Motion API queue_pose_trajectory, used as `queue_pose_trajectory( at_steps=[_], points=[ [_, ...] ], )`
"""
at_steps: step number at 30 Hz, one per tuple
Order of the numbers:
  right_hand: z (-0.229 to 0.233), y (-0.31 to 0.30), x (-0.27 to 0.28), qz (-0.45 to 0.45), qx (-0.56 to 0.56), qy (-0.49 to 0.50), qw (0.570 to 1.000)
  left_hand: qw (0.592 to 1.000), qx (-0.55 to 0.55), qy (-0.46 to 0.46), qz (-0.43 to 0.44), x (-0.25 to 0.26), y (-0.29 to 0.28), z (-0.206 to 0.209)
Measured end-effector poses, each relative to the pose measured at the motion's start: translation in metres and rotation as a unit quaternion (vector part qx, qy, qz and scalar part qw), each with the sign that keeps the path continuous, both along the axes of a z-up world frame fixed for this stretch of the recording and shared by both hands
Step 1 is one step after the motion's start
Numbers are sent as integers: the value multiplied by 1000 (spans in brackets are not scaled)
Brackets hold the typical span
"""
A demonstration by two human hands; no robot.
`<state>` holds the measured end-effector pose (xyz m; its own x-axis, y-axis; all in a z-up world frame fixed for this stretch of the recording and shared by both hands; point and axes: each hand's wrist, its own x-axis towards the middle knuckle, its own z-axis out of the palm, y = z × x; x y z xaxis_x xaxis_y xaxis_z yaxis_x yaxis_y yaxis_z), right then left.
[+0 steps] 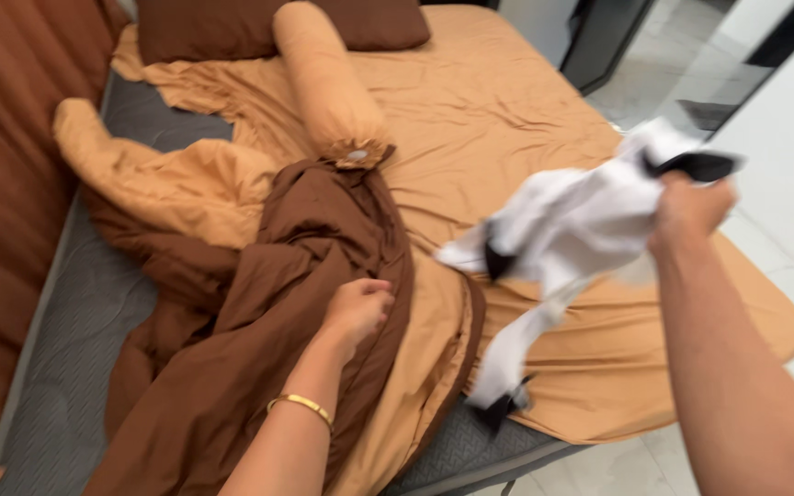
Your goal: The person folds a brown duvet cover and a beige bedsheet on a bed. They then place a white pillowcase into a brown pillowcase.
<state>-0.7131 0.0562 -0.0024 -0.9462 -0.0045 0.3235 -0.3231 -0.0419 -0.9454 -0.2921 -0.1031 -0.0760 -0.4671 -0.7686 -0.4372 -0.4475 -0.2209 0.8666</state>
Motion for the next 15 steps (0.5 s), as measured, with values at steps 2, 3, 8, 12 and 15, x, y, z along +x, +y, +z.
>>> queue_pose_trajectory(
  at_steps=[2,3,8,12,15],
  points=[
    [1,-11,7,80,-4,38,996,997,-19,-12,68,27,-5,-15],
    [-8,-16,12,141,27,19,989,995,-34,-18,91,40,-4,-23],
    [-126,-60,63,347,366,-314,805,987,0,-61,151,88,18,-47],
    [-191,-81,171,487,438,-365,662,979,64,-35,188,104,31,-48],
    [-190,-95,234,520,435,-408,612,975,72,2,210,106,28,-50]
  ],
)
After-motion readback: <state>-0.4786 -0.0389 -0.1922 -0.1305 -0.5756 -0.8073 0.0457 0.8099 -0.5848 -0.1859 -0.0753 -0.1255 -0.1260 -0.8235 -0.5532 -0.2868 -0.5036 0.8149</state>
